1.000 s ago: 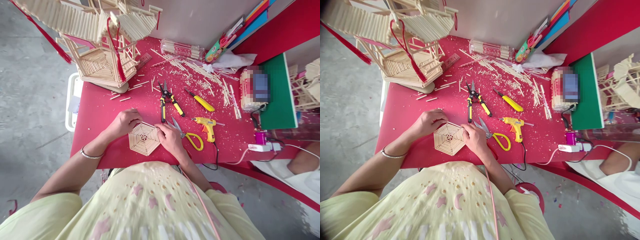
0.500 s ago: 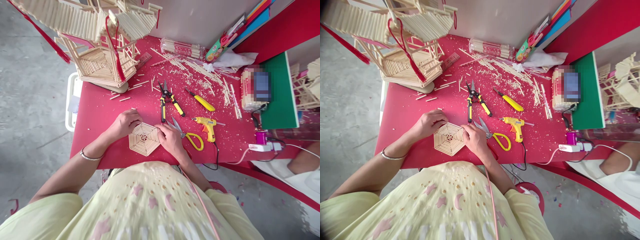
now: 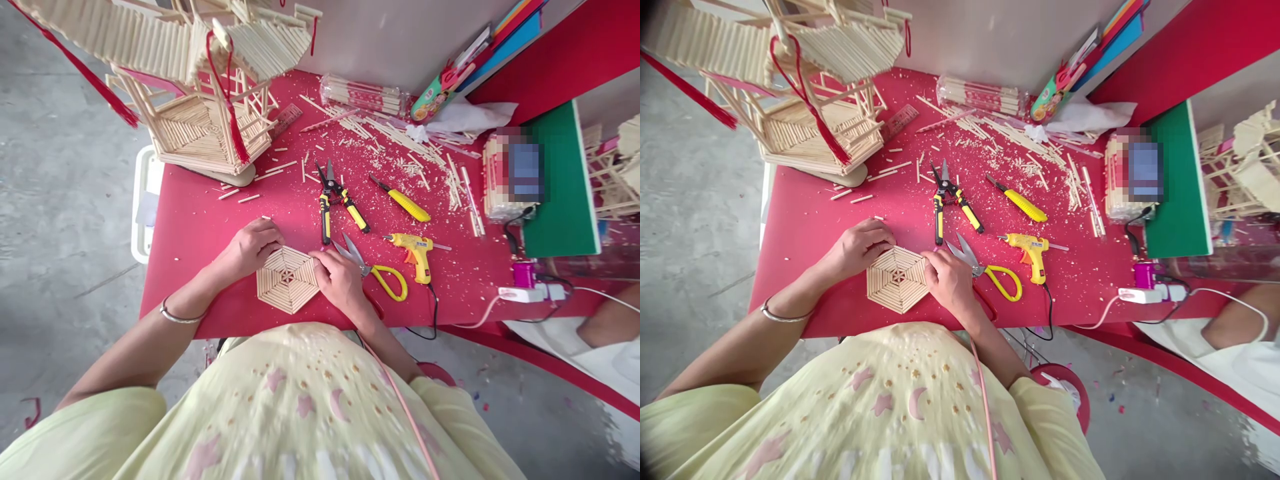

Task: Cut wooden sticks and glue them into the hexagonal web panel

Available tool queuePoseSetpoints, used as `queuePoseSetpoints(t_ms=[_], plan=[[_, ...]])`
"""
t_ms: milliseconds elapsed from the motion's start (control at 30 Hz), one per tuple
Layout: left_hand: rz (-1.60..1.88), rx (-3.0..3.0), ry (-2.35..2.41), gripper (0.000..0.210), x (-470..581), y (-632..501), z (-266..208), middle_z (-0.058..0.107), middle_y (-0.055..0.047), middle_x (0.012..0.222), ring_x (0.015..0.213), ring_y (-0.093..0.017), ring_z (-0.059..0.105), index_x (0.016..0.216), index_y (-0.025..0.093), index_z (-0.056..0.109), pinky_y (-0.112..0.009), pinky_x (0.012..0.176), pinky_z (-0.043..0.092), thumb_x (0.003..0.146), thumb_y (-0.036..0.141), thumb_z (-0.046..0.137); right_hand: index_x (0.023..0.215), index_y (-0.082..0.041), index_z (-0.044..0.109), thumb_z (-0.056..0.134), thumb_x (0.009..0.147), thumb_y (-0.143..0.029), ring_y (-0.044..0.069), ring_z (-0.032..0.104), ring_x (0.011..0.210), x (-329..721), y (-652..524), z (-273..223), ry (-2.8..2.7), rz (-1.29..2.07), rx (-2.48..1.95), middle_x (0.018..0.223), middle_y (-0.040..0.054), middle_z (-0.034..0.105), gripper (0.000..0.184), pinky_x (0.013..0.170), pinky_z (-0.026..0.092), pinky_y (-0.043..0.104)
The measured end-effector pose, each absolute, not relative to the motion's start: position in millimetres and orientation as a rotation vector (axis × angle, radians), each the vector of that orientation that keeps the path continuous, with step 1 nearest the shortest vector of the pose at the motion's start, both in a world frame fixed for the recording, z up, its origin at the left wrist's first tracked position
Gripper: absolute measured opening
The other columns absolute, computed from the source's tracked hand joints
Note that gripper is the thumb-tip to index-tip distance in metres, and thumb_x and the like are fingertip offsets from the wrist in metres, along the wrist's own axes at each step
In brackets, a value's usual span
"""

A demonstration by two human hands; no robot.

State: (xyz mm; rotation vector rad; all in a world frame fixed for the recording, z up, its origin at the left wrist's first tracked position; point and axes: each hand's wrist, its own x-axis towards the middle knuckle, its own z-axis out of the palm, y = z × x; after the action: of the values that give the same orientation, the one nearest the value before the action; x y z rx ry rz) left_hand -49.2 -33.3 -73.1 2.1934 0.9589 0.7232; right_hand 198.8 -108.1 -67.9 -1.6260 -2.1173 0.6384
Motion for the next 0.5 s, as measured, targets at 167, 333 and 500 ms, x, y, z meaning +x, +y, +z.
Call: queuePoseSetpoints(t_ms=[167,333,500], plan=[[0.713,2.172,0.971,0.023,-47.8,-34.8,-68.1,0.067,-0.010,0.089,0.086,-0.022,0.061,0.087,0.018,0.067,-0.036,0.083,0.049,0.096,0.013,0.047,0.121,-0.023,0.073,0.049,0.101,-0.021,0.020,0.071,0.102,198.9,-107.8,-67.5,-2.116,0.628,-1.623,0.112,0.0048,0.076,0.031,0.093,0.052,0.030],[0.698,2.151,0.994,0.021,-48.0,-35.5,-67.7,0.066,-0.011,0.095,0.089,-0.021,0.062,0.089,0.018,0.067,-0.034,0.083,0.050,0.096,0.013,0.047,0.121,-0.024,0.072,0.049,0.101,-0.021,0.020,0.071,0.102,198.4,-107.4,-67.2,-2.109,0.637,-1.623,0.111,0.0047,0.077,0.031,0.092,0.052,0.030],[0.699,2.155,1.007,0.020,-48.3,-35.9,-68.0,0.065,-0.010,0.096,0.091,-0.021,0.063,0.091,0.018,0.066,-0.033,0.083,0.051,0.096,0.013,0.047,0.121,-0.024,0.073,0.049,0.102,-0.022,0.020,0.071,0.102,199.0,-108.0,-68.2,-2.107,0.632,-1.620,0.112,0.0051,0.077,0.031,0.093,0.052,0.031]])
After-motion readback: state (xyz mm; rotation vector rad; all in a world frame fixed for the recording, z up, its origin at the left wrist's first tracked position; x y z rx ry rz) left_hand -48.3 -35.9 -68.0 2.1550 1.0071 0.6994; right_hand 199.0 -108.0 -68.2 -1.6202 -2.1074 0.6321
